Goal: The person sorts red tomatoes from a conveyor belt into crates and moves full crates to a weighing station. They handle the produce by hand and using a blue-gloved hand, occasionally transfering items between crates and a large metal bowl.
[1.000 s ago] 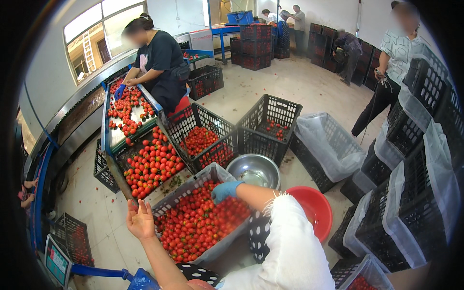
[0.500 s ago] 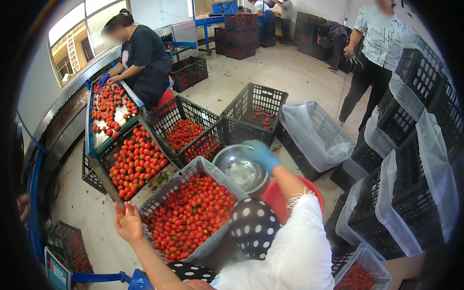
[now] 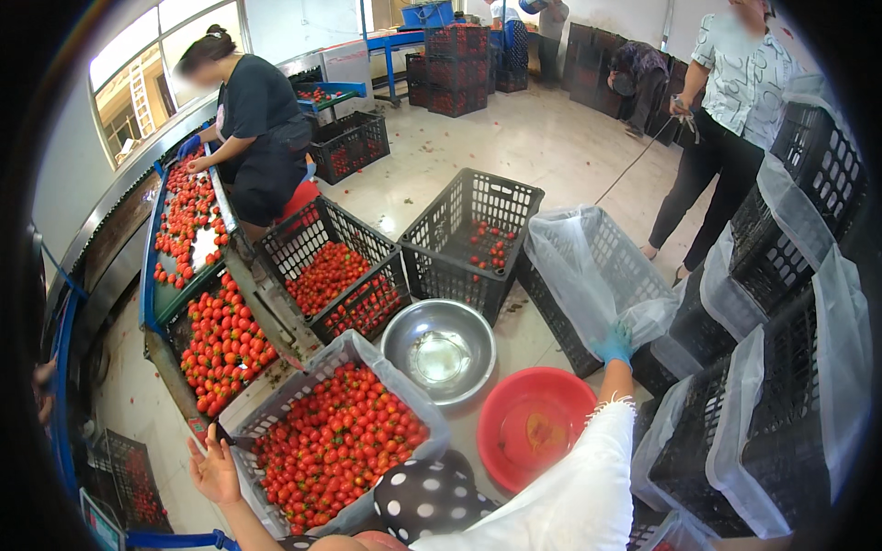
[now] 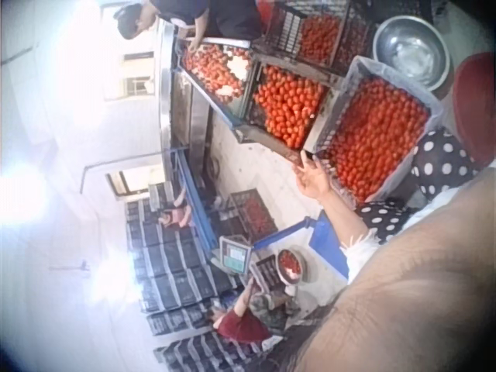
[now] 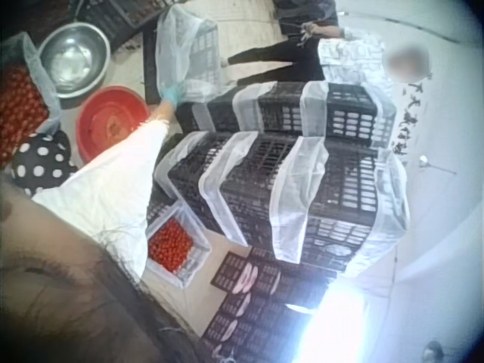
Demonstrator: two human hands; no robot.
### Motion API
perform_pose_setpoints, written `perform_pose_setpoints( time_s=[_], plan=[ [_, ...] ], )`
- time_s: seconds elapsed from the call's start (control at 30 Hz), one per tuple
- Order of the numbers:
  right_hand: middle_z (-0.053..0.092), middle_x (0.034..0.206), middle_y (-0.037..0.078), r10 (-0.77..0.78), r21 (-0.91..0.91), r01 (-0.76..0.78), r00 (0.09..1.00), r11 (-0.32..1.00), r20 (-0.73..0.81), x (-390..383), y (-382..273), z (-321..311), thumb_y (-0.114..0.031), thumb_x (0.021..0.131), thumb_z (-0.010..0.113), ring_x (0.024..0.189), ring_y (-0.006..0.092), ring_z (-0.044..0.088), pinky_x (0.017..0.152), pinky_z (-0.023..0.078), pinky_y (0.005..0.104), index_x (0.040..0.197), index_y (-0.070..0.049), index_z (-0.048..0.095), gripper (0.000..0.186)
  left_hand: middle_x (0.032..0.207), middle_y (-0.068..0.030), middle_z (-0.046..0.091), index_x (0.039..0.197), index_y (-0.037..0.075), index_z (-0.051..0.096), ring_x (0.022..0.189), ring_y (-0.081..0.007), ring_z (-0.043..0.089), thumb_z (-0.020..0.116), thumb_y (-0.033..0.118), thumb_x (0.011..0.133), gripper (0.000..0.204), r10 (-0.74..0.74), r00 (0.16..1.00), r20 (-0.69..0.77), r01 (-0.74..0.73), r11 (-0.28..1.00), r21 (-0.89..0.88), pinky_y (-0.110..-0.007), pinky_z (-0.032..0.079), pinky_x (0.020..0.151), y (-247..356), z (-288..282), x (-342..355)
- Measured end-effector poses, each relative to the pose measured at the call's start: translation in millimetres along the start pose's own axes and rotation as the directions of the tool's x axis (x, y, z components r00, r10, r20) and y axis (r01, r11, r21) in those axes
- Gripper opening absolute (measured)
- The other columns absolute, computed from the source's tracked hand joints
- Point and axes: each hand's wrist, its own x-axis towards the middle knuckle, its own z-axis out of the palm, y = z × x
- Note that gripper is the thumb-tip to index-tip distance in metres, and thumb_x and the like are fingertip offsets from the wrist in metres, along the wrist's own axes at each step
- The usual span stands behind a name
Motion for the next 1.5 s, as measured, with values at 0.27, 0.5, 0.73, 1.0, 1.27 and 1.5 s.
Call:
perform_pose_setpoints(
  time_s=[0.27, 0.5, 0.73, 1.0, 1.27, 1.5],
  plan=[
    [0.063, 0.096, 0.010, -0.058, -0.240, 0.018, 0.985, 0.971, -0.162, -0.6, -21.9, 4.6, -0.023, 0.077, 0.056, 0.095, 0.0278, 0.059, 0.083, 0.042, 0.0445, 0.095, -0.011, 0.064, 0.023, 0.145, -0.0263, -0.006, 0.129, 0.008, 0.045, 0.118, -0.0322, 0.046, 0.038, 0.022, 0.092, 0.040, 0.026, 0.998, -0.051, -0.022, 0.996, 0.088, -0.048, 0.029, 0.104, -5.8, 7.3, -3.0],
    [0.065, 0.073, 0.015, -0.270, -0.057, 0.264, 0.952, 0.963, -0.143, -7.3, -111.8, 11.7, -0.021, 0.080, 0.048, 0.069, 0.0327, 0.064, 0.061, 0.049, 0.0443, 0.077, -0.009, 0.069, 0.024, 0.145, -0.0261, -0.002, 0.128, 0.007, 0.046, 0.117, -0.0333, 0.047, 0.040, 0.021, 0.092, 0.039, 0.034, 0.996, -0.077, -0.025, 0.994, 0.105, -0.049, 0.028, 0.104, -2.4, 6.2, -4.0],
    [0.056, 0.108, 0.026, -0.583, 0.553, 0.443, 0.807, 0.706, 0.098, -11.5, -195.7, -30.0, -0.055, 0.070, 0.064, 0.100, 0.0395, 0.055, 0.086, 0.043, 0.0420, 0.112, 0.001, 0.053, 0.070, 0.145, -0.0258, -0.002, 0.128, 0.007, 0.046, 0.118, -0.0335, 0.046, 0.040, 0.021, 0.091, 0.039, 0.048, 0.995, -0.093, -0.039, 0.995, 0.097, -0.049, 0.028, 0.104, -0.9, 0.7, -4.2],
    [0.060, 0.103, 0.023, -0.445, 0.233, 0.391, 0.855, 0.890, 0.265, -33.4, -79.6, -31.2, -0.053, 0.072, 0.056, 0.095, 0.0360, 0.059, 0.084, 0.045, 0.0395, 0.104, -0.002, 0.061, 0.060, 0.145, -0.0275, -0.001, 0.128, 0.005, 0.045, 0.118, -0.0338, 0.046, 0.041, 0.020, 0.091, 0.040, 0.036, 0.998, -0.044, -0.034, 0.998, 0.049, -0.049, 0.028, 0.104, -6.5, 5.1, -2.9],
    [0.062, 0.092, 0.023, -0.301, 0.004, 0.308, 0.925, 0.951, 0.231, -104.1, -64.0, 8.6, -0.048, 0.076, 0.049, 0.086, 0.0383, 0.060, 0.078, 0.046, 0.0434, 0.092, -0.004, 0.066, 0.050, 0.137, -0.0293, 0.028, 0.128, 0.000, 0.042, 0.132, -0.0325, 0.026, 0.042, 0.022, 0.088, 0.045, 0.089, 0.996, -0.008, -0.089, 0.996, 0.021, -0.052, 0.027, 0.103, -1.4, 9.4, -8.5],
    [0.056, 0.111, 0.024, -0.445, -0.224, 0.393, 0.851, 0.892, -0.280, -146.7, -72.0, -13.5, -0.034, 0.083, 0.056, 0.101, 0.0378, 0.054, 0.089, 0.042, 0.0422, 0.115, 0.001, 0.054, 0.048, 0.135, -0.0267, 0.034, 0.124, 0.005, 0.049, 0.113, -0.0334, 0.049, 0.042, 0.021, 0.088, 0.040, 0.075, 0.994, -0.077, -0.088, 0.979, -0.183, -0.050, 0.027, 0.104, -12.7, 11.9, 4.0]
  ],
)
